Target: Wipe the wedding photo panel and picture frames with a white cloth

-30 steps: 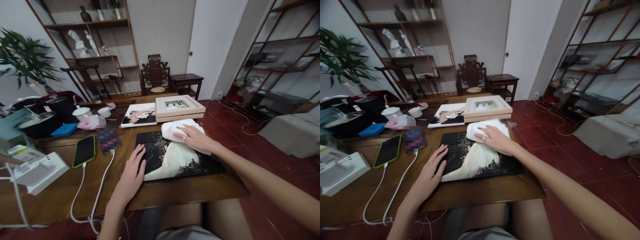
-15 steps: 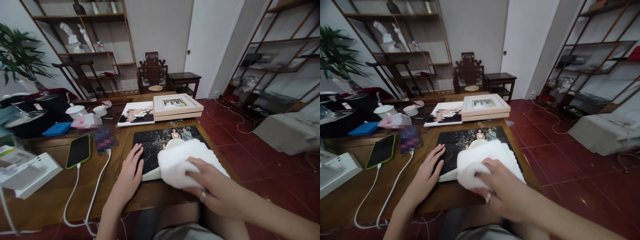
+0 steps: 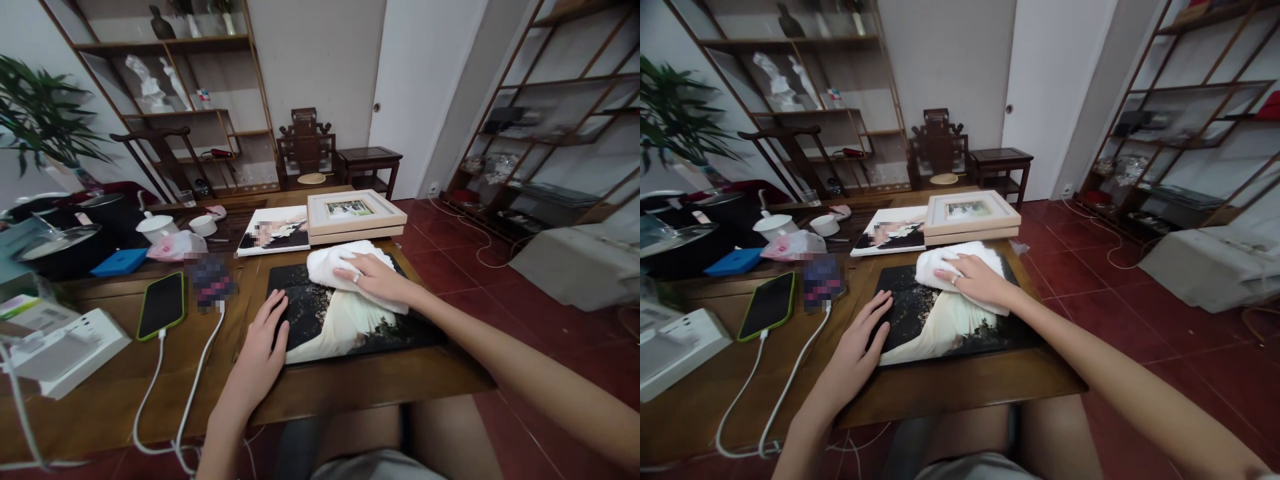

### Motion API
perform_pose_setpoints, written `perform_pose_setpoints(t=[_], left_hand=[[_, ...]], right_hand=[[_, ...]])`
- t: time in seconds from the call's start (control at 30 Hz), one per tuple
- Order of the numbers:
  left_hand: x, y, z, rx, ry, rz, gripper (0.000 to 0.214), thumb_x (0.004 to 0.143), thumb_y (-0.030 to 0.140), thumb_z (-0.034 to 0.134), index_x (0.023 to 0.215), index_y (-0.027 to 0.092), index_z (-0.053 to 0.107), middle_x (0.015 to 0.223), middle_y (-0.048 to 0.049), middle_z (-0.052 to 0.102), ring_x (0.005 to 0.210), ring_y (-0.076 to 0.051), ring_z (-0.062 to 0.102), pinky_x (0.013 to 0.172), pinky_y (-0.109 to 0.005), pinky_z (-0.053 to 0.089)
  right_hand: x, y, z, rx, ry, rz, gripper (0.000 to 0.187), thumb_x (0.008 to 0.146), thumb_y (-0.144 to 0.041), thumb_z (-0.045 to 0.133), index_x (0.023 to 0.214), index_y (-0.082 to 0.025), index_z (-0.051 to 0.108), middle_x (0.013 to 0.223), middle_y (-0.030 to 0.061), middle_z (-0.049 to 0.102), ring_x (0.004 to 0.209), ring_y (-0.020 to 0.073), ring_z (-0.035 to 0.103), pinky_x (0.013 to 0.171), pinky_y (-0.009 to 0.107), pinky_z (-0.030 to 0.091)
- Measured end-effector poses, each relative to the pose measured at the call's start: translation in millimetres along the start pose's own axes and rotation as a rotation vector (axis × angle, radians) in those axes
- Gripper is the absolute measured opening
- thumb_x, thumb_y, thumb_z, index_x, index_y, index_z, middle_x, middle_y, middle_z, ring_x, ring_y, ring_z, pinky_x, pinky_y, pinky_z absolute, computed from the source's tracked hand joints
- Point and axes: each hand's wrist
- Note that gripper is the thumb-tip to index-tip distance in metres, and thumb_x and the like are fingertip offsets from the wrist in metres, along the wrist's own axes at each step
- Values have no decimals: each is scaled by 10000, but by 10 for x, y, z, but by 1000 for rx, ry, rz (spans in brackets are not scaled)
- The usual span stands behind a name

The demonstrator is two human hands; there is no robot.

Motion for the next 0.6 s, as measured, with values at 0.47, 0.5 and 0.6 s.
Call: perform_pose_setpoints(t=[0.47, 0.5, 0.6], left_hand=[[-12, -7, 16, 34, -17, -4, 419, 932, 303, 325, 1288, 131, 461, 1441, -137, 396, 1364, -210, 312, 1111, -448, 269], [-11, -6, 16, 36, -17, -3, 422, 931, 305, 325, 1290, 128, 460, 1441, -139, 395, 1364, -210, 311, 1111, -448, 270], [-8, -4, 19, 37, -15, 5, 424, 930, 303, 326, 1284, 116, 466, 1436, -146, 401, 1361, -209, 318, 1111, -446, 269]], right_hand=[[-935, -686, 110, 30, -123, -73, 213, 933, -303, 442, 909, -185, 619, 960, 87, 619, 953, 236, 525, 849, 386, 398], [-948, -717, 101, 25, -133, -89, 188, 924, -291, 461, 917, -183, 616, 983, 93, 609, 951, 235, 517, 832, 381, 402], [-849, -682, 82, -30, -162, -93, 185, 918, -290, 470, 913, -177, 616, 959, 101, 591, 929, 241, 506, 811, 388, 411]])
Point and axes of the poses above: each hand's wrist, its own x-axis towards the middle knuckle, its own z-axis out of the palm, y = z × x
